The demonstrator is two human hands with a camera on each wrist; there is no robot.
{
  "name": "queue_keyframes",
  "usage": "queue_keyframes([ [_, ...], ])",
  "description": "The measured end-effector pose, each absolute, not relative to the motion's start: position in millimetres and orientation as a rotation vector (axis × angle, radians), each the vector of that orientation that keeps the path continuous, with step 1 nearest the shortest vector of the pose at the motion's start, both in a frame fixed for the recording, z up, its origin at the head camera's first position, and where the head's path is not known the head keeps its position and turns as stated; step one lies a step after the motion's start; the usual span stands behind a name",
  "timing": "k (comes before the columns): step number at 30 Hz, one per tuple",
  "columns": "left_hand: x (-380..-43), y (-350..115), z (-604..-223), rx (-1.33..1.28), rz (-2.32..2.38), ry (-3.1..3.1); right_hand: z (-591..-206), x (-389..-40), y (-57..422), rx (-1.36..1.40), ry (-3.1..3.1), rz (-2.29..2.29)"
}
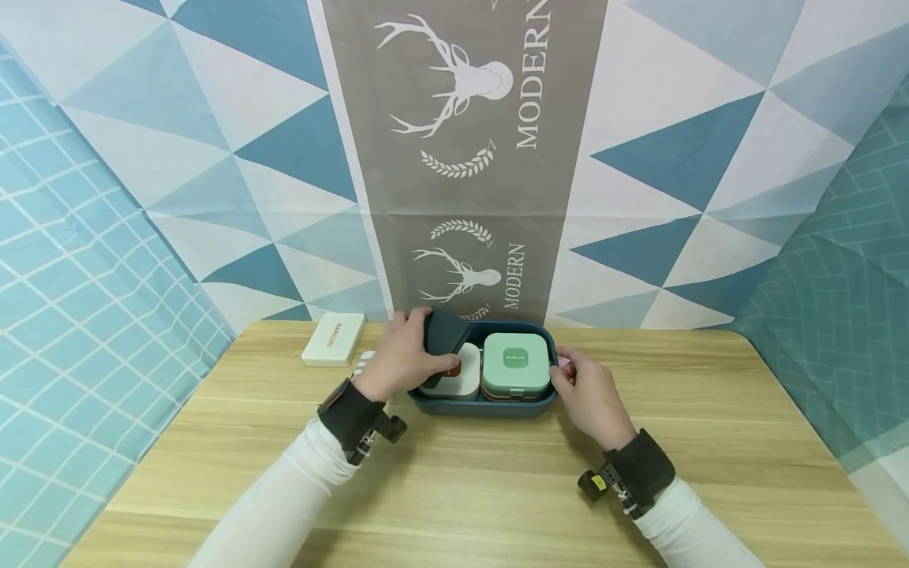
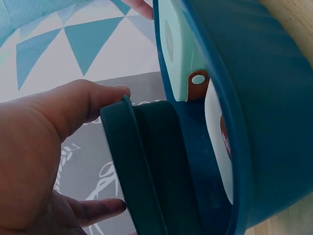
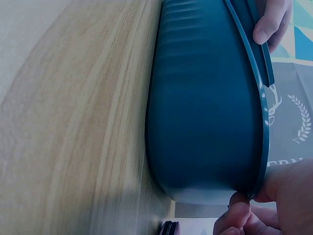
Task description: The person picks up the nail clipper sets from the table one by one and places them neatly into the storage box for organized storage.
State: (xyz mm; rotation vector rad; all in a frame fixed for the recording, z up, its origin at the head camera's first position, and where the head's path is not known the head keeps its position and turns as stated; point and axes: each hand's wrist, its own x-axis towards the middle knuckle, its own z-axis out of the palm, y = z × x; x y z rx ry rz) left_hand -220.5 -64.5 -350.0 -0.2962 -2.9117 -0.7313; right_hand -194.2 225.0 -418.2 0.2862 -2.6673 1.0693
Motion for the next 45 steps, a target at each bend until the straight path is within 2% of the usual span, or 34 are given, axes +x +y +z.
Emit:
queue_keyframes([
  [45, -226, -31, -385, -0.179, -0.326, -2.820, -418, -194, 224, 0.303, -2.649, 1.047],
])
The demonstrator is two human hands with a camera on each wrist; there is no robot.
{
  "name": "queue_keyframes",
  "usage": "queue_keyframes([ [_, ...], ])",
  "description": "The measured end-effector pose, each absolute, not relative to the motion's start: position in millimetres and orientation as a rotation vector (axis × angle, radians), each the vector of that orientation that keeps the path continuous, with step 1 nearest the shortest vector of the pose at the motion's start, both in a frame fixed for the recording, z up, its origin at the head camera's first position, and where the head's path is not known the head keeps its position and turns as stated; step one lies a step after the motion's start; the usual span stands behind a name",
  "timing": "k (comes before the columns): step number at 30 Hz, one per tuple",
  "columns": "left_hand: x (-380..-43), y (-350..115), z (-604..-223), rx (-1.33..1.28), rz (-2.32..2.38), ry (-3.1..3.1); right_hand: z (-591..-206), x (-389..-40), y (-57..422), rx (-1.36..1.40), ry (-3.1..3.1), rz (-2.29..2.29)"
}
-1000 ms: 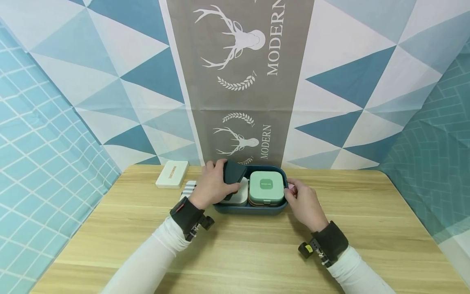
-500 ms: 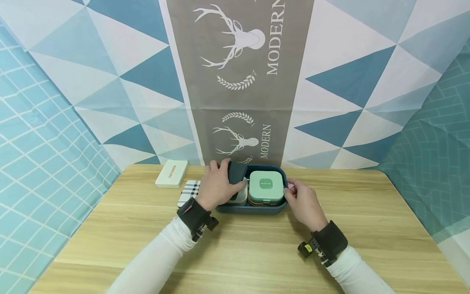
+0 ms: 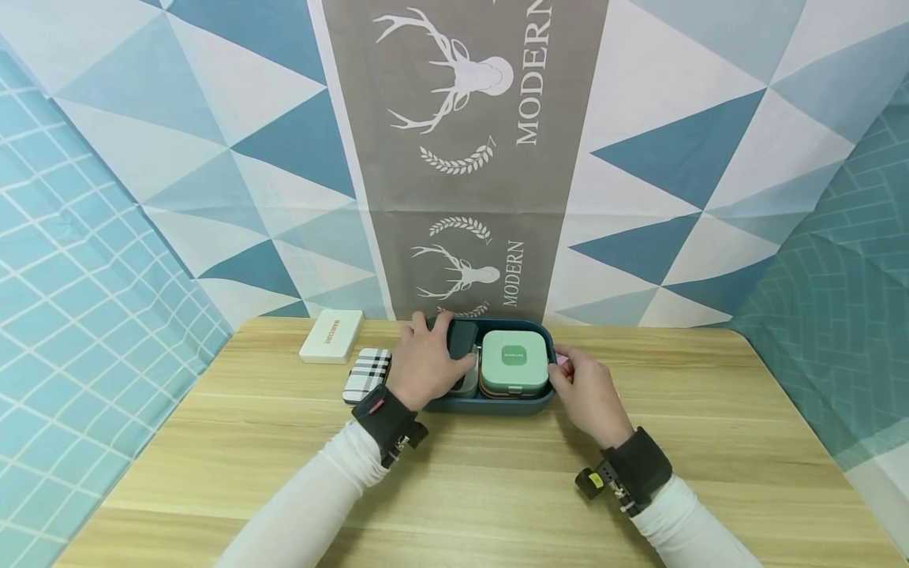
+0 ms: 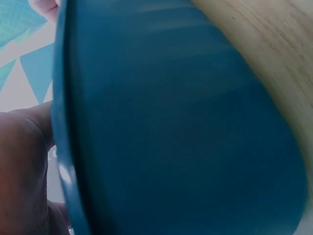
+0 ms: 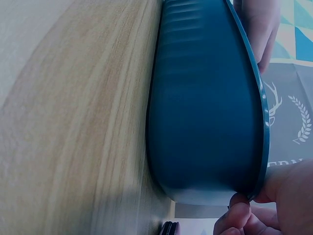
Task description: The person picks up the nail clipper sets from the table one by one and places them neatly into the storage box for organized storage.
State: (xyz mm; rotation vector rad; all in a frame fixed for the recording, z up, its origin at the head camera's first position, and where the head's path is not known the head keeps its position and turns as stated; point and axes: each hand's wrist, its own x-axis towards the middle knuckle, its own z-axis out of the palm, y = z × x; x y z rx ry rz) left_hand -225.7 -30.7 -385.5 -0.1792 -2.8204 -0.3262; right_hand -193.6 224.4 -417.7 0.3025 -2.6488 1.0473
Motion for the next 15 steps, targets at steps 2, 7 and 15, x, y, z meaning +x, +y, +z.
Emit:
queue_keyframes([
  [2, -226.5, -29.5, -387.3, -0.178, -0.311, -2.810, -418.2, -193.6, 224.7, 0.303, -2.649, 1.046],
  [7, -227.2, -25.5, -390.5, -0.176, -0.289, -2.800, -419.5, -193.7, 225.1, 0.301, -2.652, 1.040],
  [15, -227.6, -21.2, -394.3, -0.168, -0.265, -2.807, -419.0, -193.9, 224.9, 0.302, -2.652, 1.033],
])
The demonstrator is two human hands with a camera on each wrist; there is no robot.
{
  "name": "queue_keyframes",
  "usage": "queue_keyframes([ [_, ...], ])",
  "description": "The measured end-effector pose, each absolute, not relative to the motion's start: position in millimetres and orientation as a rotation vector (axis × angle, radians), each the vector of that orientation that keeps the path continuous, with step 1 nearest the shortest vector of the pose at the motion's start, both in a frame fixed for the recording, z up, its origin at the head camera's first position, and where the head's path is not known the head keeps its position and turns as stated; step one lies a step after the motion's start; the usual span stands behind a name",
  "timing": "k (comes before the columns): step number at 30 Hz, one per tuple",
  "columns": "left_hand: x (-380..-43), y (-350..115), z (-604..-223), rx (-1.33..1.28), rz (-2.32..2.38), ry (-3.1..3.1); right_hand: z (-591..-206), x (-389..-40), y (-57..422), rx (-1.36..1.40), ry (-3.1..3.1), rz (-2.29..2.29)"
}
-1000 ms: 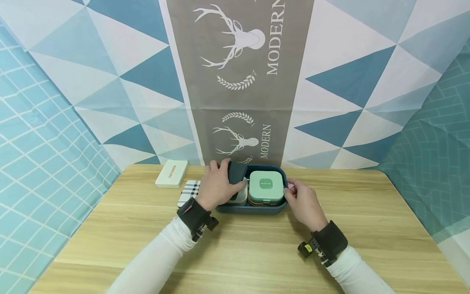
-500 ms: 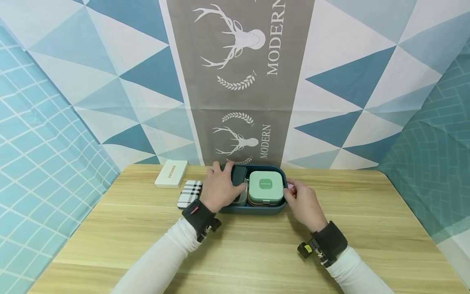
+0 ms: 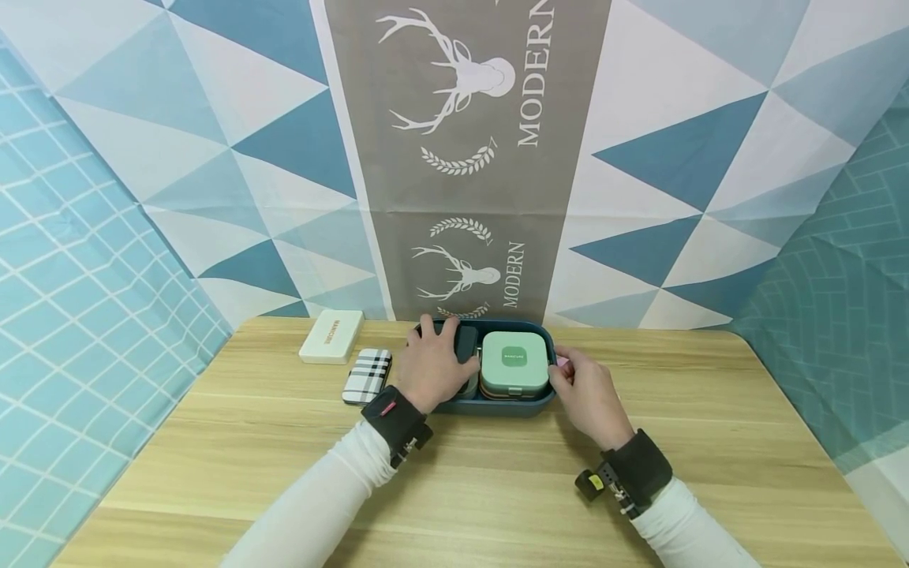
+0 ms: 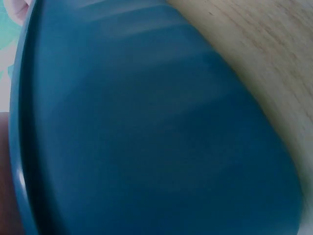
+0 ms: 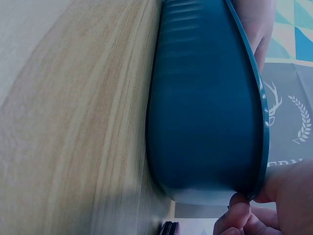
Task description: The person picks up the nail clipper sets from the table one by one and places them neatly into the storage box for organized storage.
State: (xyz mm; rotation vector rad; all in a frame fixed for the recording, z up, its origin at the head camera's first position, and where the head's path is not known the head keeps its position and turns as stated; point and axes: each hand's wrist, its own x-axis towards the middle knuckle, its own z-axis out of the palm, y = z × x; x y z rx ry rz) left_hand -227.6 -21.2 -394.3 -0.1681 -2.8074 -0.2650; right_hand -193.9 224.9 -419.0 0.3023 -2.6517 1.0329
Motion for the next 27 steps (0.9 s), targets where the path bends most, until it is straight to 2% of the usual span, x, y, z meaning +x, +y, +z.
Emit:
queue_keyframes([
  [27, -231.8, -17.9, -400.4, -0.154, -0.164, -2.865, -418.4, -193.2, 224.1, 0.320, -2.634, 1.031],
])
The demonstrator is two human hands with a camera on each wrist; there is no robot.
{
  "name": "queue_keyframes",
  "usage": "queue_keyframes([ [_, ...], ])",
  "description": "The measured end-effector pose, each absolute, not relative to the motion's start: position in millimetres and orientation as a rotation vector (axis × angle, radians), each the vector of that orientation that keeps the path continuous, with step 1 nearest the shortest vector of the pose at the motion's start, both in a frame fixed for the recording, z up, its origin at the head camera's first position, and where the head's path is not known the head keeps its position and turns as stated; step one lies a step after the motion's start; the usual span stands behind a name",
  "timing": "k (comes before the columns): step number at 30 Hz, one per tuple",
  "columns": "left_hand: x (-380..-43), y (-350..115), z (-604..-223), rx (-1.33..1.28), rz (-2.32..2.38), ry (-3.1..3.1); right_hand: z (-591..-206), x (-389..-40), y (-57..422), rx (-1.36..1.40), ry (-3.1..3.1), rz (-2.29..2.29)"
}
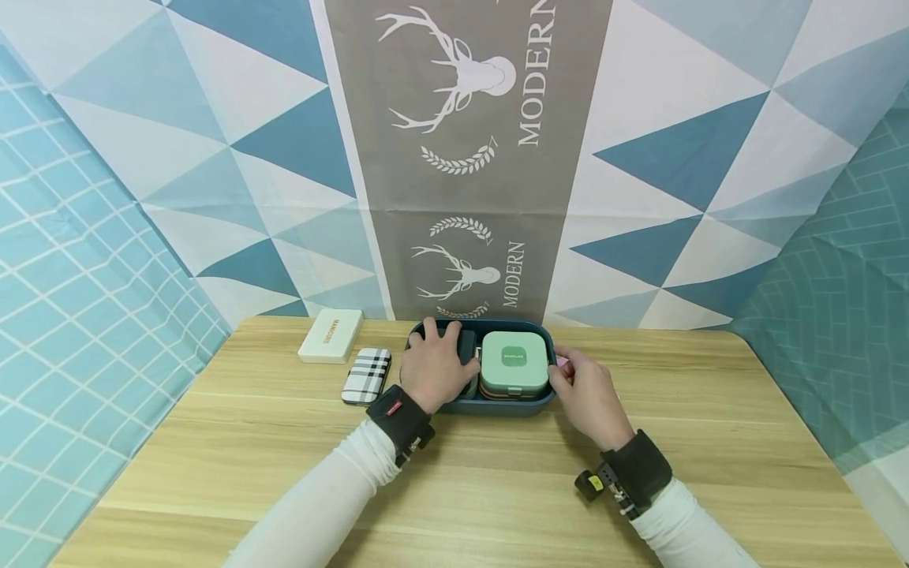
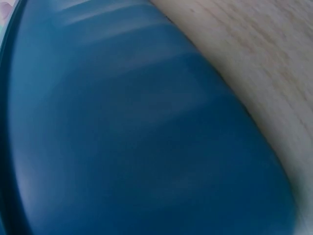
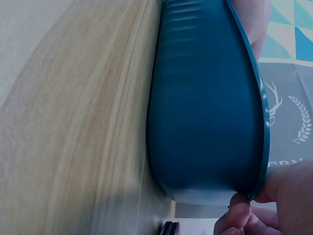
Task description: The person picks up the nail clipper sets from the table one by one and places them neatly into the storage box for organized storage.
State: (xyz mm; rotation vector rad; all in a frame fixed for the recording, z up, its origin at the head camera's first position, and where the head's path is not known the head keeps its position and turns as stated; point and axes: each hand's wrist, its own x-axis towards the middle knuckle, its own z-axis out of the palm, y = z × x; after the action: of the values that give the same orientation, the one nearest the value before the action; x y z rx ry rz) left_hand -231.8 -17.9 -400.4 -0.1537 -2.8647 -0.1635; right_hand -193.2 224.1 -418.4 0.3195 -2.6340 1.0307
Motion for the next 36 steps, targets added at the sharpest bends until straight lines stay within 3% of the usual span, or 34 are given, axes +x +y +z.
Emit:
queue_keyframes([
  [36, -224.9, -20.0, -398.4, -0.153, -0.051, -2.896, -418.8, -192.6, 223.5, 0.312, -2.640, 1.037],
])
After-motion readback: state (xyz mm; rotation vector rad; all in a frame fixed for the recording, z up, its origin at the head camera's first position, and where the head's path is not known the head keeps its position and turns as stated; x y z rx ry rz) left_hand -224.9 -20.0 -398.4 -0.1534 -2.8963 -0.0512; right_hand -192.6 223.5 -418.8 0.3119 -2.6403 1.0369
